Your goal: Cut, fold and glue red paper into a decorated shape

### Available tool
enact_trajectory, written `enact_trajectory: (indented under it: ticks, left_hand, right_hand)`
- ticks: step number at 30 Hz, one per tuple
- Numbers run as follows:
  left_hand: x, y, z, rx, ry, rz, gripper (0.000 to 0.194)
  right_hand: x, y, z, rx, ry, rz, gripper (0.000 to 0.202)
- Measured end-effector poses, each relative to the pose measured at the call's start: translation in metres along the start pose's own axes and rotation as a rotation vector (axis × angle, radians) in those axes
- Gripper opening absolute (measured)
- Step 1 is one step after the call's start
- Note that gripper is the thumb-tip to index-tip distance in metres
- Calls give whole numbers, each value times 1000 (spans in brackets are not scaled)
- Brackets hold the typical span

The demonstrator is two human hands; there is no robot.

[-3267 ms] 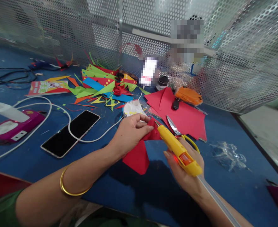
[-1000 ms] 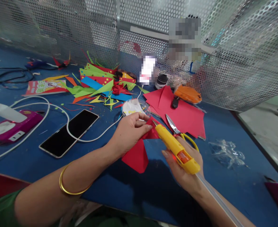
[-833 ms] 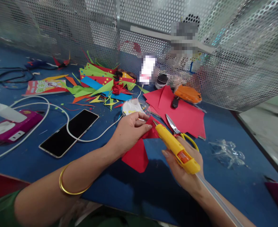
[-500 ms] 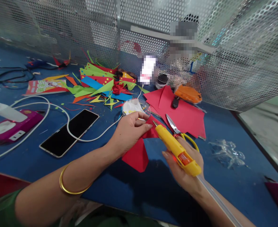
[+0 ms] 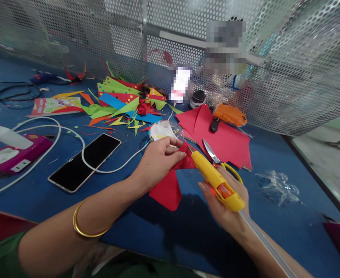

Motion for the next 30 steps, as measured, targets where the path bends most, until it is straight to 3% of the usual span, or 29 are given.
enact_trajectory:
  ticks: [30]
  left_hand:
    - [0,0,0,-5,-8,19,23]
  right_hand:
    - [1,0,-2,13,8,-23,24]
Point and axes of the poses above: each hand's wrist, its own z-axis away from the middle knuckle, its own y-axis out of the palm, x = y × z, the point moved 7 cm from there along -z, towards the middle knuckle
